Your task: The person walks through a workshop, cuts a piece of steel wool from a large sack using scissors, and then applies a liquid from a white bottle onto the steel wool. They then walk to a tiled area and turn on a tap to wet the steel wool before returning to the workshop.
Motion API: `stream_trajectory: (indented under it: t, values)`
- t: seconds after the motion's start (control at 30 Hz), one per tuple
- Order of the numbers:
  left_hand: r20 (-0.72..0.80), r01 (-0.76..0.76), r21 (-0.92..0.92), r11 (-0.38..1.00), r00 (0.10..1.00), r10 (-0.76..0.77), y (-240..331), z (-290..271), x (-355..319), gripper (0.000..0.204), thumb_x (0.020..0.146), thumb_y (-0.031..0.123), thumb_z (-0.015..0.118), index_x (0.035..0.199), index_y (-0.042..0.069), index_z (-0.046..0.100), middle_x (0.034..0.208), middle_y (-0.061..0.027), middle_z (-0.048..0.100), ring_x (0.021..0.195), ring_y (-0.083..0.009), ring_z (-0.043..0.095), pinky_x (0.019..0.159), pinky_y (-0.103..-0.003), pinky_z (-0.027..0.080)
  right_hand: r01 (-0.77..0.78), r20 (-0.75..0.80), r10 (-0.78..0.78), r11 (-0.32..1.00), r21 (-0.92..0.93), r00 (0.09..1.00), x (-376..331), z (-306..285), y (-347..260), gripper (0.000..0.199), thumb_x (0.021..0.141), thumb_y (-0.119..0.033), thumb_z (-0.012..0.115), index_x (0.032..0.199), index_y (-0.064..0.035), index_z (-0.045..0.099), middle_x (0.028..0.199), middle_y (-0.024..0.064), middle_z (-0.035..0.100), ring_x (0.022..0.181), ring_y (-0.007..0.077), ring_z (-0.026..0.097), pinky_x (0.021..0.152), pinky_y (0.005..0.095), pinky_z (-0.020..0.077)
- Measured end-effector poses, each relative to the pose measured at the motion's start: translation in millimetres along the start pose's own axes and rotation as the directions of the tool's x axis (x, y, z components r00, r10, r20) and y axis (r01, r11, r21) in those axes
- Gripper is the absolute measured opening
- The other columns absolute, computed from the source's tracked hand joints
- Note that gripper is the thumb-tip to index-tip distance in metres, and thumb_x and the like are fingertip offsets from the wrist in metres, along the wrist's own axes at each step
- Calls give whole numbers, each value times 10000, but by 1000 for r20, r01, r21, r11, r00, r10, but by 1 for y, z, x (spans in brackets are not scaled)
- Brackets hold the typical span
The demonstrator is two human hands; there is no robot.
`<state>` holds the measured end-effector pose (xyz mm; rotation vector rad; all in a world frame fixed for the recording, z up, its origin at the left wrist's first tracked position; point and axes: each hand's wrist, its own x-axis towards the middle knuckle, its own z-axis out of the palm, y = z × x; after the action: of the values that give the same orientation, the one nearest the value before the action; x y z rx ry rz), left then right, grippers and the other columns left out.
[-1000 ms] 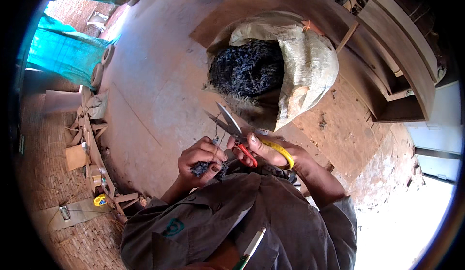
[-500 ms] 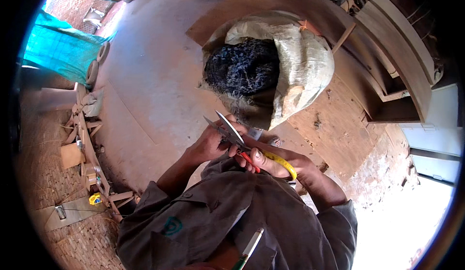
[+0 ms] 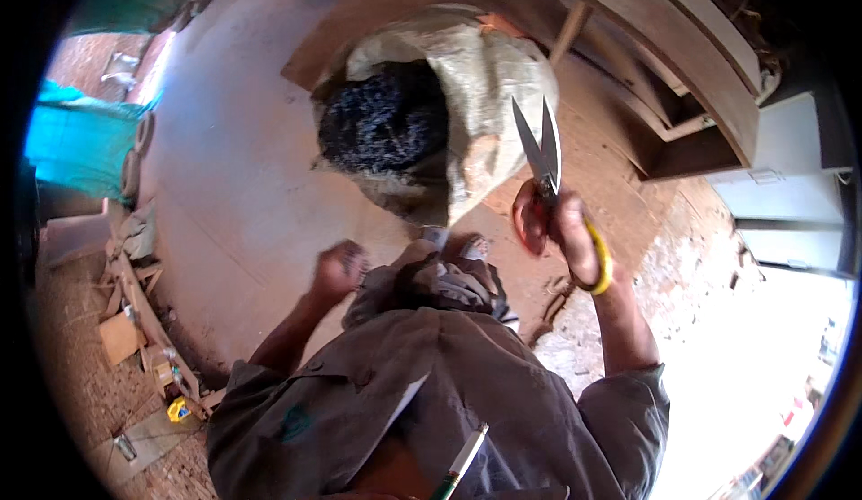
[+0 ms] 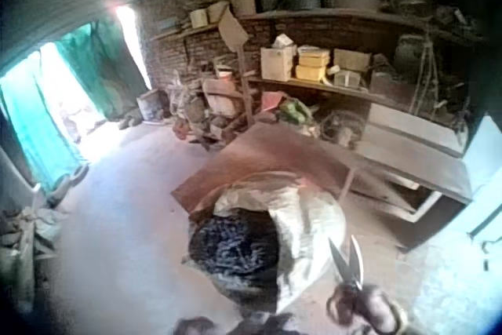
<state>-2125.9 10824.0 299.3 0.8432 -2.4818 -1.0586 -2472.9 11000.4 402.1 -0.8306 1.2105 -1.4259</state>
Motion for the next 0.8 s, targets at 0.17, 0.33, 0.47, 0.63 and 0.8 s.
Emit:
stream_trajectory:
  t: [0.17, 0.33, 0.47, 0.63, 0.8]
  values:
    - [-232, 431, -573, 697, 730, -642, -57, -57, -16, 515, 957, 135, 566, 1442, 88, 401, 845, -13, 568, 688, -70, 551, 621, -235, 485, -413, -510, -96, 467, -782, 855, -7, -79, 142, 331, 887, -296, 686, 1099, -75, 560, 801, 128, 597, 696, 301, 558, 622, 410, 446]
    - [-219, 424, -842, 333, 295, -930, -167, -113, -135, 353, 973, 373, 551, 1170, 88, 619, 838, -35, 557, 654, -174, 548, 634, -376, 539, -510, -567, -151, 295, -808, 810, -39, -142, 278, 486, 801, -281, 728, 1209, -87, 548, 1077, 143, 641, 1042, 354, 576, 918, 448, 440]
    - [-27, 264, -965, -16, -161, -987, -224, -115, -277, 492, 948, 584, 476, 742, 147, 573, 553, -1, 497, 484, -174, 500, 464, -379, 472, -452, -463, -298, 111, -885, 835, -44, -173, 289, 504, 869, -238, 659, 1296, -23, 501, 1152, 201, 605, 1085, 354, 556, 912, 445, 457]
    - [109, 27, -993, -119, -243, -964, -224, -22, -413, 510, 997, 550, 363, 784, 115, 521, 604, -72, 536, 506, -235, 537, 498, -377, 486, -259, -509, -546, 471, -844, 666, 34, -89, 200, 264, 986, -100, 486, 1207, 5, 584, 1078, 121, 613, 966, 214, 579, 843, 345, 465]
    - [373, 65, -922, -381, -106, -922, -266, 33, -385, 177, 885, 200, 522, 795, 74, 608, 667, -105, 597, 548, -252, 593, 472, -386, 482, 343, -69, -617, 522, -781, 784, 155, 147, 113, 238, 925, -17, 395, 1065, 39, 579, 999, 123, 605, 785, 205, 582, 705, 331, 487]
